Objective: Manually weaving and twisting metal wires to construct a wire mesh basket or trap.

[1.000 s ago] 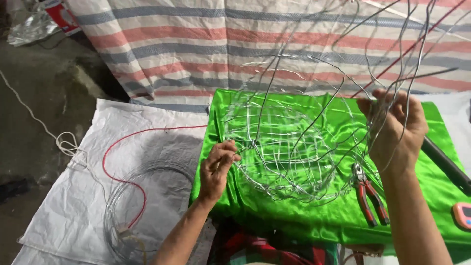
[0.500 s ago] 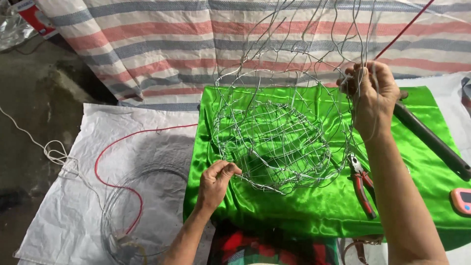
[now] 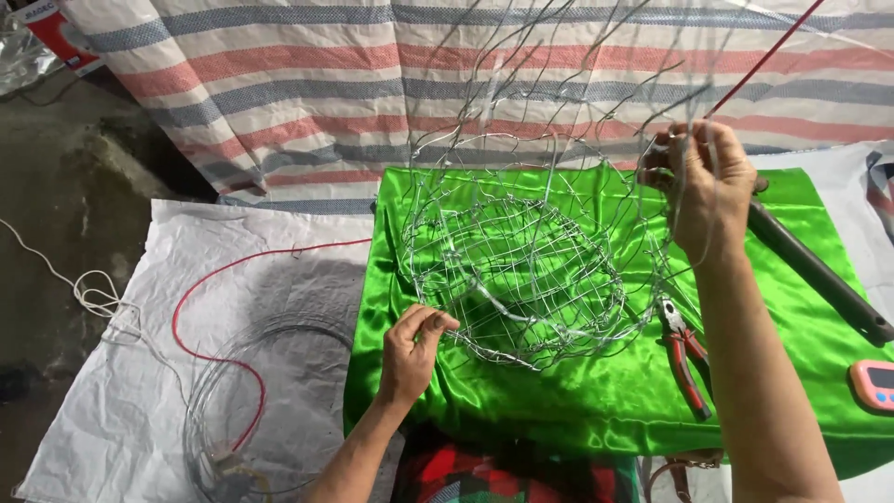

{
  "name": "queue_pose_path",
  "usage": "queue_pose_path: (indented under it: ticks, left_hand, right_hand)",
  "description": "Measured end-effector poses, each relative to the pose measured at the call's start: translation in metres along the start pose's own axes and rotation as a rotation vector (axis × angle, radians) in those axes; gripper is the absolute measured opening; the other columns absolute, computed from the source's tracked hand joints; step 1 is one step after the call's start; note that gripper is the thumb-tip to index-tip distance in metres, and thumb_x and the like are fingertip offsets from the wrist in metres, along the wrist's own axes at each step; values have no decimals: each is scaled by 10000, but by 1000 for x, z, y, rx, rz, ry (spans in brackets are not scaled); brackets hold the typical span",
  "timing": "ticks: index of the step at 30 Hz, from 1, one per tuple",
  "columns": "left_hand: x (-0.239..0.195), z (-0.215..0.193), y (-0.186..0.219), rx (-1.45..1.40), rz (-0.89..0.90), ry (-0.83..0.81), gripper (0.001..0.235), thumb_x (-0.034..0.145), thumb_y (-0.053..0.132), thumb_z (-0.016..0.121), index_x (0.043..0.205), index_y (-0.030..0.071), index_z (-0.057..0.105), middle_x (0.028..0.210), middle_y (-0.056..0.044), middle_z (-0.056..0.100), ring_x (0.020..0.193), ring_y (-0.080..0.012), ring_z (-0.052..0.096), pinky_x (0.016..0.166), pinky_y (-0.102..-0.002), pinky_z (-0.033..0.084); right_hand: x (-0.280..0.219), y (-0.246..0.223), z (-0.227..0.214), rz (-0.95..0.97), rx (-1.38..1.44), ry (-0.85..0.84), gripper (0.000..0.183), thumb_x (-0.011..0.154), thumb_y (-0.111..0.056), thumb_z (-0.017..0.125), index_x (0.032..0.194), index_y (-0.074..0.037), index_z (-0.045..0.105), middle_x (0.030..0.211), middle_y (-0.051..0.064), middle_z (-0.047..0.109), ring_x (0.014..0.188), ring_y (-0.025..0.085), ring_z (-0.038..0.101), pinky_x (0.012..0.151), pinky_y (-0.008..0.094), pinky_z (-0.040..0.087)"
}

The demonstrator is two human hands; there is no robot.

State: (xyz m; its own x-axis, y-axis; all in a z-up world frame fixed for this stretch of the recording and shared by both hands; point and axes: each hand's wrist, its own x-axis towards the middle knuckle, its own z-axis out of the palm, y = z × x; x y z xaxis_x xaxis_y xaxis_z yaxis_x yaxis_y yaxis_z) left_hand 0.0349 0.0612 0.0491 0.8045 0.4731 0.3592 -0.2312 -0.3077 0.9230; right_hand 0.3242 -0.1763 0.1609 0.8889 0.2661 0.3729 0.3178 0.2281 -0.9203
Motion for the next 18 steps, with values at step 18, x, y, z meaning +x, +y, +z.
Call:
queue_pose_path:
  ticks: [18]
  left_hand:
    - [-6,-37,77,449,315,136,364,941,295,693,1210,55,640,1211,-76,683,1121,-230,641,1025,-363,439]
  right_hand:
    - [-79,-38,5,-265,-436,-57,305,1196,-31,523,1467,96,462,1250,168,581,1113,217,577,972,330,528]
